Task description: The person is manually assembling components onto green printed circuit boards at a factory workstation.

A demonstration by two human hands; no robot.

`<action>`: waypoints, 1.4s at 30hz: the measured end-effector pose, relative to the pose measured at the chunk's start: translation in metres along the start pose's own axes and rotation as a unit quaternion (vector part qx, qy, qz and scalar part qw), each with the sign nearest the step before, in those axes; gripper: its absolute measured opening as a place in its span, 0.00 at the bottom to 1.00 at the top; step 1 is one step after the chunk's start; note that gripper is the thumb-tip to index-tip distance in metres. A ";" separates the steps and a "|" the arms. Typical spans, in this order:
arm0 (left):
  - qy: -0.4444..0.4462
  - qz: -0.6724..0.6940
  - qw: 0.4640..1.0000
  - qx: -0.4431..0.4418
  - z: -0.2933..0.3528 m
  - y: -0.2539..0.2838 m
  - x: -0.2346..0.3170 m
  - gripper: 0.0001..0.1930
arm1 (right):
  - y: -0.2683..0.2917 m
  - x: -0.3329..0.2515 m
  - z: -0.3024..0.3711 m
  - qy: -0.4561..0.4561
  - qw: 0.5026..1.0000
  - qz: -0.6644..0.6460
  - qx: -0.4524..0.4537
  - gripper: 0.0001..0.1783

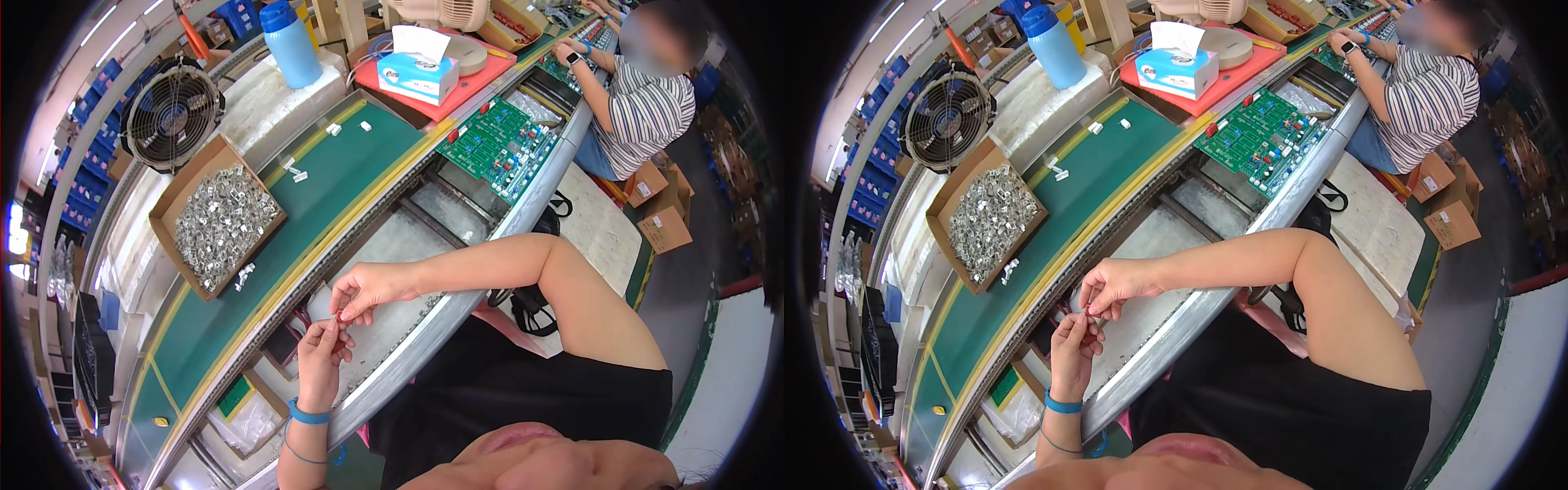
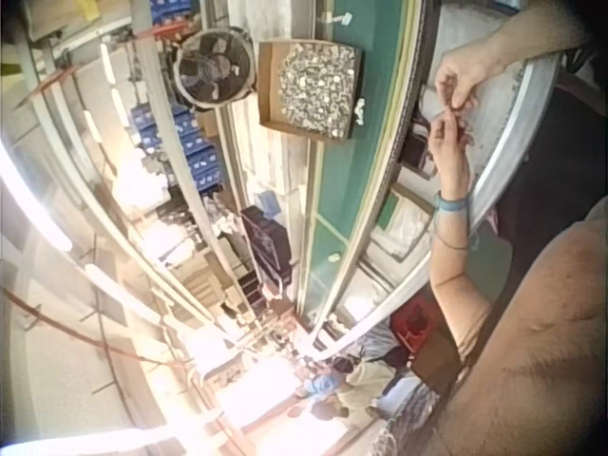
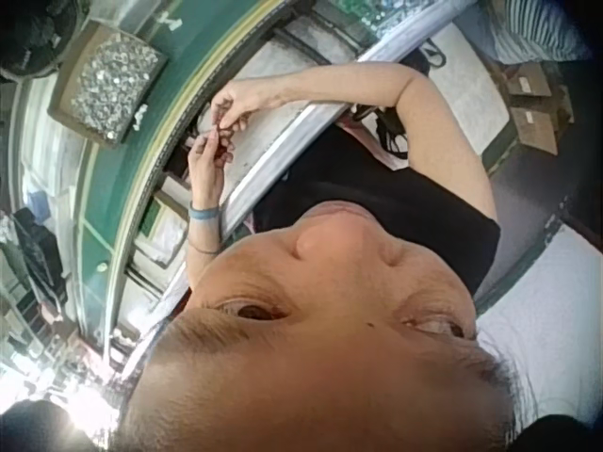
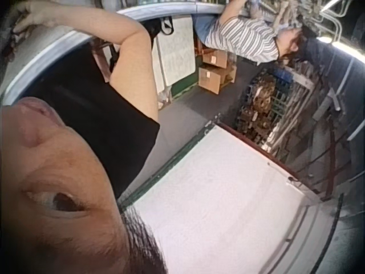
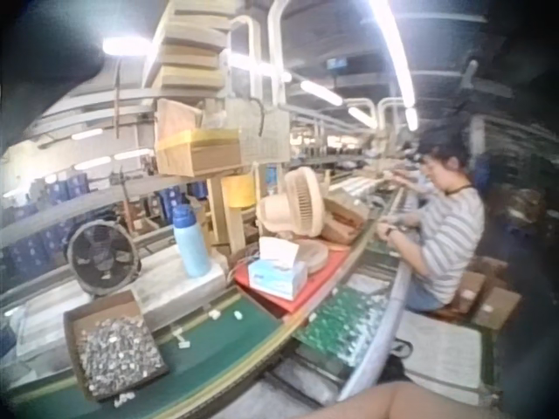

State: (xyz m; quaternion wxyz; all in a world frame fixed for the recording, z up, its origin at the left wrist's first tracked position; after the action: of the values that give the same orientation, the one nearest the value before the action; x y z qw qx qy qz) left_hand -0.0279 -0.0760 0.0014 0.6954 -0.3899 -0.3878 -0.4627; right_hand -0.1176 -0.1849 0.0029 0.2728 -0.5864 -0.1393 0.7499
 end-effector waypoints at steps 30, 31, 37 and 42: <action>0.048 -0.018 0.997 -0.064 0.001 0.064 -0.043 0.13 | -0.001 0.001 -0.012 0.095 0.985 0.139 -0.024 0.11; 0.066 -0.018 0.996 -0.065 0.003 0.063 -0.044 0.13 | -0.004 0.003 -0.013 0.093 0.984 0.147 -0.034 0.11; 0.091 0.023 0.996 0.002 0.021 0.035 -0.025 0.09 | -0.004 0.003 -0.022 0.085 0.984 0.149 -0.053 0.10; 0.112 0.002 0.994 -0.007 0.020 0.036 -0.021 0.15 | 0.002 -0.002 -0.016 0.026 0.991 0.123 -0.048 0.08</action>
State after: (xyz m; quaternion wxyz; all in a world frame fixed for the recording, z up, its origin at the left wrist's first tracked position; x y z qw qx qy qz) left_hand -0.0027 -0.0413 -0.0169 0.7326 -0.3414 -0.3035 -0.5046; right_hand -0.1021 -0.1900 -0.0008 0.1537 -0.6307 -0.0947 0.7548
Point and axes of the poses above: each hand's wrist, its own z-axis away from the middle knuckle, its own y-axis out of the back of the hand, x = y × z, the point moved 6 cm from there along -z, towards the middle knuckle, and after that the axes turned 10 degrees about -z, right-handed, at the moved point
